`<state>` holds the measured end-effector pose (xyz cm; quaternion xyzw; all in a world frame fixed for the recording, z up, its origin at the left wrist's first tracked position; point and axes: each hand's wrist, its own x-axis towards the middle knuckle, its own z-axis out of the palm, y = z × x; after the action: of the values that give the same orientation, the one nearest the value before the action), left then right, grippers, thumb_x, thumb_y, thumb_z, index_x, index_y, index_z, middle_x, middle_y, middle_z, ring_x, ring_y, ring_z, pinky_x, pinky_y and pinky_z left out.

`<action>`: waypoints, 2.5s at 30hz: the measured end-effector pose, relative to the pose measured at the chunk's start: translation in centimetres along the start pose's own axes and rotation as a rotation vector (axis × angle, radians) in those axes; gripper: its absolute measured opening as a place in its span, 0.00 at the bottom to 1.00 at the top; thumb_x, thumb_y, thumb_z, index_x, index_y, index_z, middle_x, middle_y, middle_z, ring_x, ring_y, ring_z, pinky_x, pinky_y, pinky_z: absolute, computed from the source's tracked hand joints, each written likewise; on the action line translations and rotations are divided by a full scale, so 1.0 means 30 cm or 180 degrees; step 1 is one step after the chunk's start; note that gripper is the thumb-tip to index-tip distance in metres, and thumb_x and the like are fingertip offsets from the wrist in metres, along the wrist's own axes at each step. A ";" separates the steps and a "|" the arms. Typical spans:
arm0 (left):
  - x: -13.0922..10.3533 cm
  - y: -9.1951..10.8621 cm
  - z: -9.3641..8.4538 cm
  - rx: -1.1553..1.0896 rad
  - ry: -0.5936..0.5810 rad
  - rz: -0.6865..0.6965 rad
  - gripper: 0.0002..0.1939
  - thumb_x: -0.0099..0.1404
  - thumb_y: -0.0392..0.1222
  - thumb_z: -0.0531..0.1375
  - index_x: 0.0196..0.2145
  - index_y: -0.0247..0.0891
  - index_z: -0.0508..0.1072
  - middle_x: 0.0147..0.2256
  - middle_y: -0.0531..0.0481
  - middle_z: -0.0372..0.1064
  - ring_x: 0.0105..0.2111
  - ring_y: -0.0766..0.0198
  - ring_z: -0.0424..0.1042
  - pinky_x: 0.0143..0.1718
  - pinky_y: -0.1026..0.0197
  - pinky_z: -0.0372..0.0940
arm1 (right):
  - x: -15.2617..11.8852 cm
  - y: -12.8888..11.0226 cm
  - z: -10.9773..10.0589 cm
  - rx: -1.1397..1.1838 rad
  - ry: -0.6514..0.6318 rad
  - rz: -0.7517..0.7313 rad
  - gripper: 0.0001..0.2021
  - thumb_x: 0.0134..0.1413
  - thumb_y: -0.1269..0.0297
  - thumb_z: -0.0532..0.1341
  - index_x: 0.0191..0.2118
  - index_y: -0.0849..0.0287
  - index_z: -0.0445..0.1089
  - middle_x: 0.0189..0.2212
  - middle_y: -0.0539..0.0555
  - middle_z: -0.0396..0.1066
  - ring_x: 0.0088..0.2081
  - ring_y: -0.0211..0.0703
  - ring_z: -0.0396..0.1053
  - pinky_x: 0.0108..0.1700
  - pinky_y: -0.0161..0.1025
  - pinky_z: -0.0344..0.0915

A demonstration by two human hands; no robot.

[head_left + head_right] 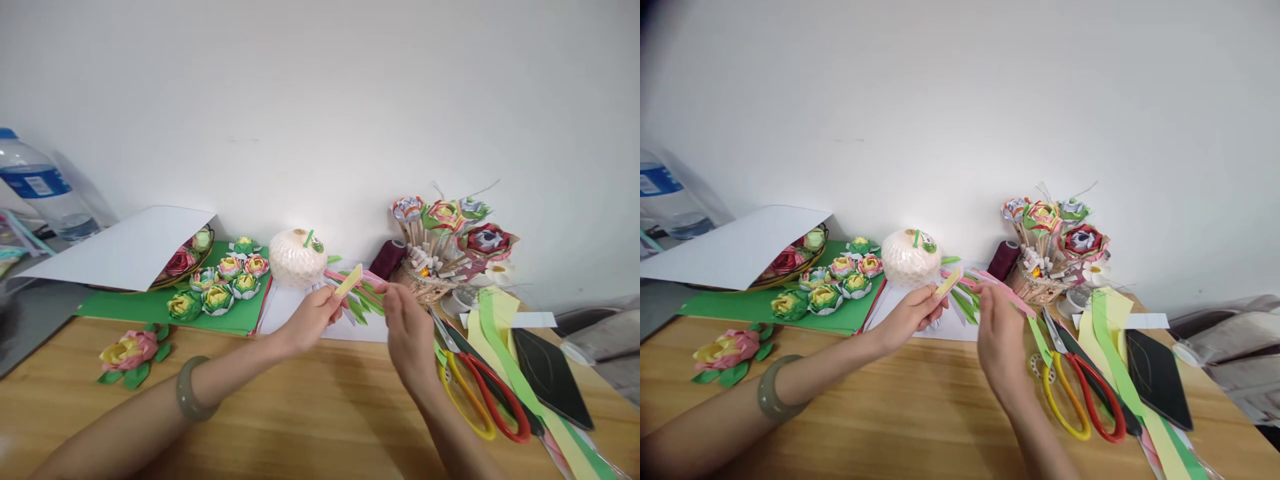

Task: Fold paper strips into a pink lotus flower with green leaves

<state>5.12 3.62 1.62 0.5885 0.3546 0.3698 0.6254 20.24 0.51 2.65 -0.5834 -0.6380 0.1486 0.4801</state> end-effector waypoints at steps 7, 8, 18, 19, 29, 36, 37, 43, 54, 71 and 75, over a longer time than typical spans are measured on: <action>-0.023 -0.021 0.013 0.1061 0.0350 0.0483 0.12 0.66 0.45 0.44 0.31 0.38 0.61 0.23 0.55 0.55 0.25 0.66 0.55 0.28 0.63 0.53 | -0.051 -0.018 0.069 -0.2315 -0.0074 -0.1040 0.18 0.61 0.66 0.44 0.31 0.60 0.69 0.21 0.55 0.70 0.22 0.42 0.65 0.20 0.36 0.43; -0.027 -0.018 0.014 0.1122 0.0350 0.0491 0.12 0.66 0.45 0.43 0.31 0.38 0.61 0.24 0.55 0.55 0.25 0.66 0.55 0.28 0.63 0.53 | -0.053 -0.014 0.070 -0.2484 -0.0069 -0.1088 0.17 0.61 0.66 0.45 0.31 0.60 0.70 0.20 0.55 0.70 0.21 0.42 0.65 0.20 0.36 0.42; -0.038 -0.004 0.019 0.1234 0.0349 0.0451 0.14 0.67 0.47 0.43 0.38 0.38 0.64 0.26 0.53 0.59 0.27 0.64 0.59 0.31 0.62 0.55 | -0.061 -0.034 0.065 -0.1704 -0.0327 -0.0901 0.14 0.60 0.66 0.45 0.32 0.61 0.67 0.21 0.55 0.69 0.22 0.42 0.65 0.23 0.35 0.49; -0.035 -0.008 0.020 0.1077 0.0356 0.0476 0.14 0.66 0.46 0.43 0.38 0.37 0.64 0.27 0.52 0.60 0.28 0.64 0.59 0.32 0.62 0.56 | -0.058 -0.040 0.061 -0.1375 -0.0486 -0.0760 0.14 0.60 0.65 0.46 0.30 0.60 0.66 0.22 0.54 0.69 0.23 0.41 0.65 0.24 0.35 0.51; -0.011 0.006 0.001 0.0092 0.0473 0.0316 0.16 0.63 0.49 0.49 0.39 0.35 0.66 0.21 0.58 0.49 0.20 0.70 0.49 0.22 0.66 0.49 | -0.029 -0.029 0.041 -0.0444 -0.0864 0.0061 0.12 0.57 0.62 0.49 0.30 0.58 0.67 0.26 0.53 0.71 0.27 0.44 0.66 0.29 0.36 0.56; 0.002 0.038 -0.019 -0.0178 0.0531 0.0212 0.16 0.58 0.51 0.55 0.35 0.34 0.67 0.17 0.61 0.43 0.17 0.73 0.43 0.18 0.67 0.42 | -0.025 -0.052 0.037 0.0706 -0.1318 0.0630 0.13 0.56 0.58 0.49 0.29 0.59 0.66 0.15 0.44 0.50 0.18 0.35 0.50 0.22 0.33 0.46; 0.001 0.040 -0.018 -0.0239 0.0454 0.0151 0.16 0.58 0.51 0.55 0.34 0.34 0.67 0.17 0.61 0.43 0.17 0.73 0.43 0.18 0.67 0.41 | -0.024 -0.057 0.037 0.0955 -0.1424 0.0754 0.13 0.55 0.58 0.49 0.29 0.59 0.65 0.15 0.43 0.47 0.18 0.34 0.47 0.21 0.33 0.44; -0.007 0.032 0.000 -0.0193 0.0179 0.0035 0.14 0.57 0.48 0.56 0.24 0.34 0.63 0.19 0.57 0.54 0.18 0.75 0.48 0.17 0.68 0.41 | -0.022 -0.063 0.043 0.1329 -0.1653 0.0929 0.13 0.55 0.57 0.50 0.26 0.59 0.60 0.14 0.42 0.47 0.17 0.32 0.45 0.20 0.33 0.43; -0.004 0.037 -0.011 -0.0425 0.0594 -0.0021 0.15 0.57 0.47 0.56 0.21 0.37 0.56 0.16 0.62 0.42 0.16 0.75 0.42 0.17 0.67 0.38 | -0.029 -0.056 0.053 0.1271 -0.1634 0.1047 0.13 0.55 0.59 0.50 0.28 0.61 0.65 0.16 0.44 0.52 0.18 0.32 0.50 0.21 0.32 0.49; 0.008 0.019 -0.018 -0.0403 0.0816 0.0220 0.14 0.57 0.49 0.57 0.28 0.32 0.68 0.16 0.61 0.43 0.16 0.75 0.43 0.17 0.67 0.39 | -0.045 -0.020 0.071 0.1276 -0.1126 0.0886 0.15 0.57 0.56 0.50 0.31 0.61 0.66 0.19 0.49 0.65 0.21 0.37 0.64 0.26 0.35 0.62; 0.006 0.012 -0.018 -0.0234 0.0806 0.0237 0.15 0.57 0.49 0.57 0.22 0.34 0.62 0.16 0.61 0.43 0.17 0.75 0.42 0.18 0.67 0.40 | -0.030 0.008 0.065 0.1059 -0.0403 0.0868 0.15 0.56 0.56 0.51 0.32 0.61 0.68 0.29 0.56 0.71 0.33 0.45 0.70 0.39 0.43 0.65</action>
<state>4.72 4.03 1.96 0.5266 0.3948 0.4768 0.5827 18.74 0.50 1.10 -0.5665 -0.5488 0.3516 0.5042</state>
